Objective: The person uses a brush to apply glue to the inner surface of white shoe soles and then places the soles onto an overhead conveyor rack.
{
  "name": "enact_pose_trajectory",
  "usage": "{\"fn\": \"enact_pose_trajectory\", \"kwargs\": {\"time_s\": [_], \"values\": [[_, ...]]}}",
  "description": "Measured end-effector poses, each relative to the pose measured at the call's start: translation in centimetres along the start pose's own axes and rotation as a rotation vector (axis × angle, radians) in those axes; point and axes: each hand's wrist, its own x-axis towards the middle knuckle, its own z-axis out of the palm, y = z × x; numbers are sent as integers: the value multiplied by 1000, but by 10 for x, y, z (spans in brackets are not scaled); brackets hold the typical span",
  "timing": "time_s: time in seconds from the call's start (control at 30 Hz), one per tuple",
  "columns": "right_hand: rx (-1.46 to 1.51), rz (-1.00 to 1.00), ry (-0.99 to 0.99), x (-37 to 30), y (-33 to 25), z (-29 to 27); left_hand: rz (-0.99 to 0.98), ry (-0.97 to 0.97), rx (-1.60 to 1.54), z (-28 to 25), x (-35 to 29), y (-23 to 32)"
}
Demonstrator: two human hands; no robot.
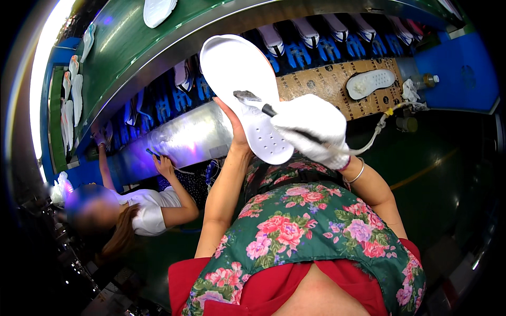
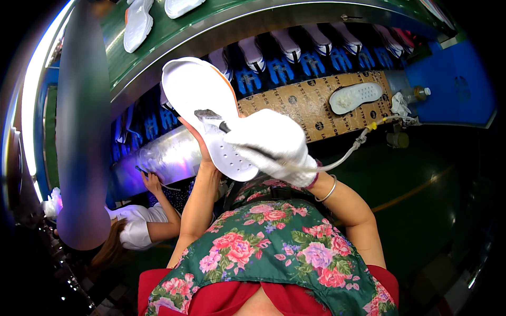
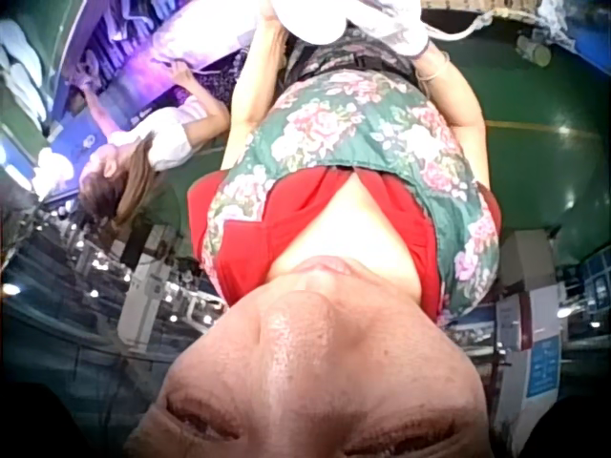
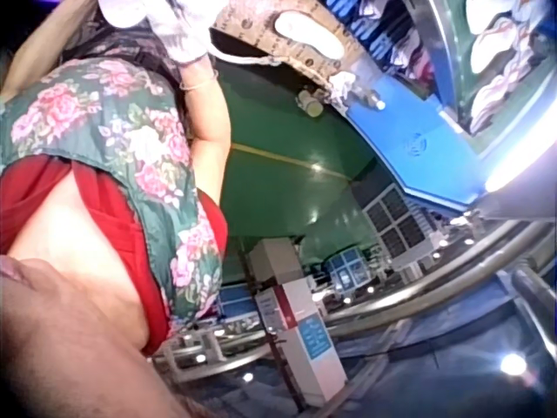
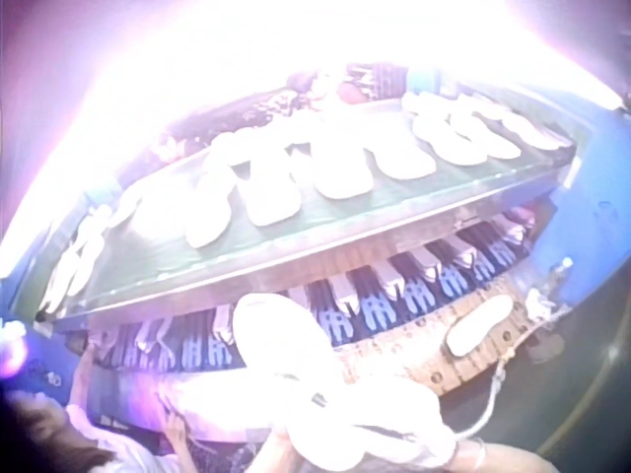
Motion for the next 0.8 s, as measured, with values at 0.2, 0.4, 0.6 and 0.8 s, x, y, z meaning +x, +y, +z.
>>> {"fn": "enact_pose_trajectory", "kwargs": {"time_s": [0.2,0.4,0.6,0.8], "values": [[244,-16,-156,-9,-13,3,-152,-503,-132,-24,10,6],[-89,-160,-185,-27,-9,10,-105,-526,-101,-31,22,8],[69,-68,-83,-24,-9,7,-49,-473,-134,-18,21,11],[181,-131,-227,-25,-20,3,-17,-470,-237,-14,22,19]]}}
